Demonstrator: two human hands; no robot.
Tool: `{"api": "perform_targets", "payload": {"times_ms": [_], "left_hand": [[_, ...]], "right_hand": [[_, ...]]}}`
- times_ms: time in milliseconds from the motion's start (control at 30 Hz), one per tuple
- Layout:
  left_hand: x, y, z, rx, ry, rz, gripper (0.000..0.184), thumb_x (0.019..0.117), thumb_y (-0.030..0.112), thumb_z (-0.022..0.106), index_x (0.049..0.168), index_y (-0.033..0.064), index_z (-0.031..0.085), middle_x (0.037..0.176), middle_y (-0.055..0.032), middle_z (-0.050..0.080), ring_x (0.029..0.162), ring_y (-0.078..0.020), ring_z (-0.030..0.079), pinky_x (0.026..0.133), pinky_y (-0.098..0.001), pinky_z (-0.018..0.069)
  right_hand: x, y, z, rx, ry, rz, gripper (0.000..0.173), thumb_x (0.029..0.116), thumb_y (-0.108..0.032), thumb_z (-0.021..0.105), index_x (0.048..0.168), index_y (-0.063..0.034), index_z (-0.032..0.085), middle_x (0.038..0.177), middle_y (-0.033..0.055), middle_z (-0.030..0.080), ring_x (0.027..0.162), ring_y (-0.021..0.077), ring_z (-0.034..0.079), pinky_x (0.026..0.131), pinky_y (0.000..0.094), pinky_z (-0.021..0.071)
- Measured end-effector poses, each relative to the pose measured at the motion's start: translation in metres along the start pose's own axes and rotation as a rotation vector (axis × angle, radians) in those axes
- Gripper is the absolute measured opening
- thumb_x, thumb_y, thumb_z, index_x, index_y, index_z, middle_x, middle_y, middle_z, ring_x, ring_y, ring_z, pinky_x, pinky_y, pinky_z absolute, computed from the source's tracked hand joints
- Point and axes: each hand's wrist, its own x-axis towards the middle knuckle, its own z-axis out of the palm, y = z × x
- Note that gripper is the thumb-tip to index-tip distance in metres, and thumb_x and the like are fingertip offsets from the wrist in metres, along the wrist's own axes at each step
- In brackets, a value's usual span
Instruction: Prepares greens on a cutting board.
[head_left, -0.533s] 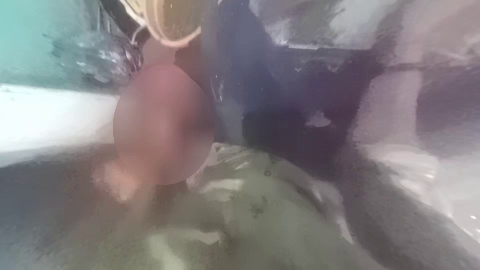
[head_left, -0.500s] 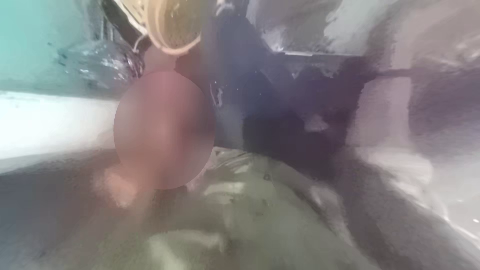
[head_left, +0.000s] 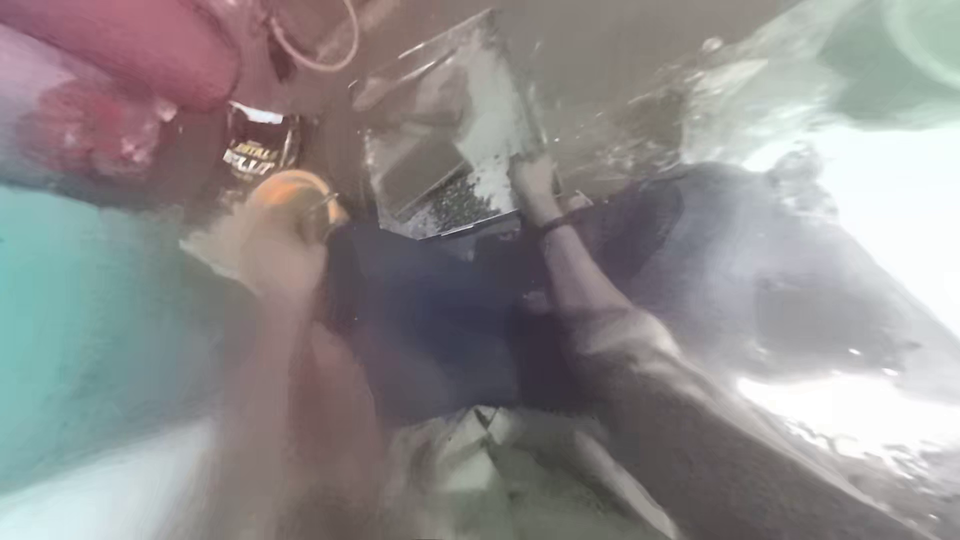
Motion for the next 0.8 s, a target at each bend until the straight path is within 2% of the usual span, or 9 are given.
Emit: {"api": "perform_targets", "payload": {"times_ms": [67, 133, 200, 233, 333, 433, 567, 700, 800], "left_hand": [[0.025, 0.022, 0.023, 0.101, -0.062, -0.026, 0.023, 0.0952, 0.030, 0.067, 0.108, 0.0114, 0.073, 0.101, -0.0194, 0.073, 0.092, -0.0424, 0.071, 0.076, -0.0686, 0.0548], [0.061, 0.052, 0.051, 0.210, -0.222, -0.147, 0.032, 0.0862, 0.032, 0.077, 0.100, 0.0030, 0.073, 0.099, -0.0252, 0.072, 0.094, -0.0456, 0.071, 0.077, -0.0676, 0.0554], [0.093, 0.079, 0.071, 0.313, -0.380, -0.121, 0.041, 0.0913, 0.037, 0.073, 0.104, -0.0019, 0.072, 0.109, -0.0263, 0.072, 0.105, -0.0446, 0.071, 0.086, -0.0644, 0.0553], [0.103, 0.089, 0.078, 0.331, -0.435, -0.085, 0.041, 0.0934, 0.035, 0.071, 0.109, -0.0027, 0.072, 0.114, -0.0266, 0.071, 0.110, -0.0443, 0.070, 0.089, -0.0639, 0.0551], [0.116, 0.110, 0.105, 0.369, -0.536, 0.001, 0.034, 0.0933, 0.026, 0.068, 0.110, -0.0034, 0.071, 0.117, -0.0262, 0.071, 0.111, -0.0437, 0.069, 0.088, -0.0631, 0.0561], [0.118, 0.129, 0.124, 0.354, -0.539, 0.079, 0.033, 0.0926, 0.021, 0.068, 0.113, -0.0041, 0.070, 0.121, -0.0275, 0.069, 0.112, -0.0450, 0.068, 0.088, -0.0637, 0.0563], [0.110, 0.179, 0.091, 0.365, -0.663, 0.119, 0.044, 0.0988, 0.019, 0.062, 0.132, -0.0103, 0.061, 0.137, -0.0315, 0.061, 0.129, -0.0456, 0.060, 0.105, -0.0602, 0.0482], [0.115, 0.166, 0.148, 0.279, -0.573, 0.116, 0.038, 0.0943, 0.021, 0.069, 0.119, -0.0084, 0.068, 0.128, -0.0311, 0.065, 0.122, -0.0472, 0.063, 0.099, -0.0635, 0.0521], [0.122, 0.155, 0.167, 0.196, -0.541, 0.063, 0.048, 0.0884, 0.024, 0.076, 0.124, -0.0071, 0.066, 0.130, -0.0297, 0.064, 0.122, -0.0456, 0.064, 0.099, -0.0626, 0.0530]], "right_hand": [[0.020, 0.031, 0.032, 0.253, -0.331, 0.266, 0.033, 0.1042, -0.027, 0.053, 0.113, -0.0002, 0.070, 0.098, 0.0201, 0.072, 0.089, 0.0354, 0.071, 0.081, 0.0586, 0.0578], [0.034, 0.030, 0.035, 0.323, -0.505, 0.429, 0.033, 0.1042, -0.029, 0.057, 0.121, -0.0028, 0.069, 0.106, 0.0222, 0.072, 0.096, 0.0391, 0.070, 0.084, 0.0626, 0.0556], [0.035, 0.031, 0.044, 0.338, -0.524, 0.431, 0.033, 0.1041, -0.028, 0.058, 0.126, -0.0062, 0.070, 0.108, 0.0215, 0.073, 0.096, 0.0385, 0.070, 0.084, 0.0612, 0.0560], [0.038, 0.030, 0.047, 0.319, -0.531, 0.428, 0.032, 0.1042, -0.027, 0.057, 0.123, -0.0054, 0.071, 0.108, 0.0199, 0.073, 0.099, 0.0357, 0.071, 0.089, 0.0583, 0.0561], [0.044, 0.025, 0.043, 0.289, -0.526, 0.439, 0.031, 0.1037, -0.026, 0.056, 0.122, -0.0051, 0.070, 0.112, 0.0166, 0.073, 0.106, 0.0293, 0.070, 0.095, 0.0516, 0.0555], [0.048, 0.025, 0.044, 0.327, -0.516, 0.437, 0.034, 0.1051, -0.024, 0.054, 0.131, -0.0080, 0.068, 0.118, 0.0158, 0.073, 0.110, 0.0282, 0.070, 0.098, 0.0503, 0.0549], [0.047, 0.022, 0.043, 0.323, -0.552, 0.419, 0.035, 0.1075, -0.022, 0.051, 0.136, -0.0100, 0.066, 0.123, 0.0158, 0.072, 0.114, 0.0281, 0.069, 0.101, 0.0500, 0.0536], [0.046, 0.023, 0.049, 0.300, -0.590, 0.475, 0.035, 0.1062, -0.023, 0.053, 0.136, -0.0131, 0.067, 0.122, 0.0135, 0.072, 0.113, 0.0277, 0.069, 0.098, 0.0515, 0.0545], [0.046, 0.030, 0.058, 0.311, -0.582, 0.467, 0.038, 0.1063, -0.023, 0.052, 0.141, -0.0156, 0.063, 0.123, 0.0140, 0.072, 0.112, 0.0290, 0.069, 0.096, 0.0534, 0.0549]]}}
